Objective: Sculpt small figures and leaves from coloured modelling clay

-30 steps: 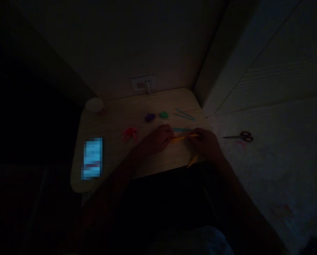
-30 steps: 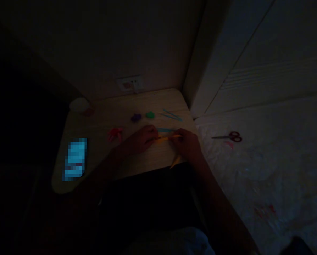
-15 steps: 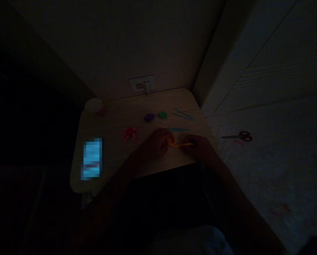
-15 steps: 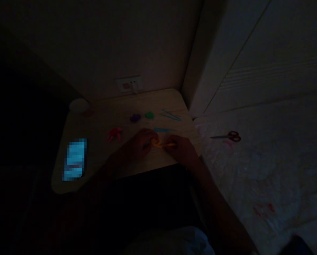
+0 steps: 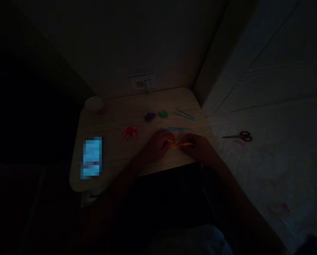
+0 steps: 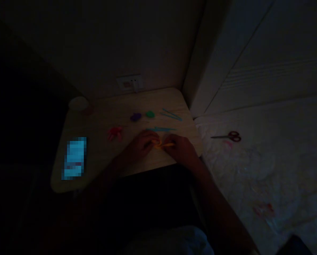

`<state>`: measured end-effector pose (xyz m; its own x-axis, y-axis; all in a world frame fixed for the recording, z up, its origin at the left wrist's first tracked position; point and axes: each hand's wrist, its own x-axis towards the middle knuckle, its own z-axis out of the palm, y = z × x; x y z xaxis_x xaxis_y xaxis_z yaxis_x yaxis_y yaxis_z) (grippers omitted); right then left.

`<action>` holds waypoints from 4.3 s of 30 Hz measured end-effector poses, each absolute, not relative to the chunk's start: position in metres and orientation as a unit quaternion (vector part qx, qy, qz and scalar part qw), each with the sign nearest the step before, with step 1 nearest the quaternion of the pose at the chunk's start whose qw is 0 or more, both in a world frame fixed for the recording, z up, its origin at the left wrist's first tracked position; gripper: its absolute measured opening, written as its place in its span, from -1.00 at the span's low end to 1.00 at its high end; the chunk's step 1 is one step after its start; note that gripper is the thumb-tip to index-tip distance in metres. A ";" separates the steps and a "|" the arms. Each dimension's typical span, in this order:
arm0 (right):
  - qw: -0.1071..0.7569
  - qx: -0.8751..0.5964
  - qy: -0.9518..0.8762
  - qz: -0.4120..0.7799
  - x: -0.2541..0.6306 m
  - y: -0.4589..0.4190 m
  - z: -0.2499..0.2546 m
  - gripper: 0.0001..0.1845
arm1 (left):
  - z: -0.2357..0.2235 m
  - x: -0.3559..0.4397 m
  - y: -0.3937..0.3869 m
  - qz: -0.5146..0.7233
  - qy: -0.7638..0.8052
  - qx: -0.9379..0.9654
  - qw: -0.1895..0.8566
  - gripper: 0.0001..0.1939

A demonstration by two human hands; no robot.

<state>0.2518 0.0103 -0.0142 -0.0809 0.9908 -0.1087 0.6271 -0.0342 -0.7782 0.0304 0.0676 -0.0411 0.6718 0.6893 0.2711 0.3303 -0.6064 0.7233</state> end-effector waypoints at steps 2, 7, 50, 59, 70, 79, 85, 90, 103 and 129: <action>0.273 -0.623 -0.642 0.354 0.255 0.011 -0.013 -0.80 | -0.042 0.031 0.067 0.276 0.304 0.850 0.331 -0.77; 0.284 -0.618 -0.643 0.352 0.262 0.015 -0.014 -0.82 | -0.042 0.032 0.065 0.280 0.316 0.835 0.352 -0.71; 0.284 -0.528 -0.727 0.334 0.243 0.051 -0.015 -0.84 | -0.050 0.029 0.040 0.380 0.358 0.786 0.332 -0.47; 0.286 -0.523 -0.735 0.324 0.245 0.048 -0.012 -0.82 | -0.055 0.042 0.038 0.370 0.457 0.770 0.246 -0.70; 0.262 -0.554 -0.740 0.276 0.234 0.043 -0.008 -0.96 | -0.054 0.040 0.039 0.372 0.445 0.777 0.246 -0.74; 0.262 -0.570 -0.737 0.251 0.218 0.028 0.005 -0.75 | -0.056 0.041 0.039 0.380 0.438 0.779 0.240 -0.81; 0.274 -0.561 -0.738 0.257 0.217 0.027 0.007 -0.73 | -0.057 0.041 0.038 0.385 0.438 0.776 0.241 -0.82; 0.308 -0.576 -0.702 0.282 0.213 0.026 0.000 -0.83 | -0.057 0.039 0.038 0.379 0.438 0.778 0.243 -0.77; 0.253 -0.615 -0.703 0.253 0.211 0.023 -0.005 -0.94 | -0.053 0.025 0.041 0.394 0.377 0.782 0.302 -0.73; 0.197 -0.636 -0.700 0.258 0.234 0.016 0.002 -0.94 | -0.057 0.024 0.041 0.408 0.379 0.776 0.297 -0.85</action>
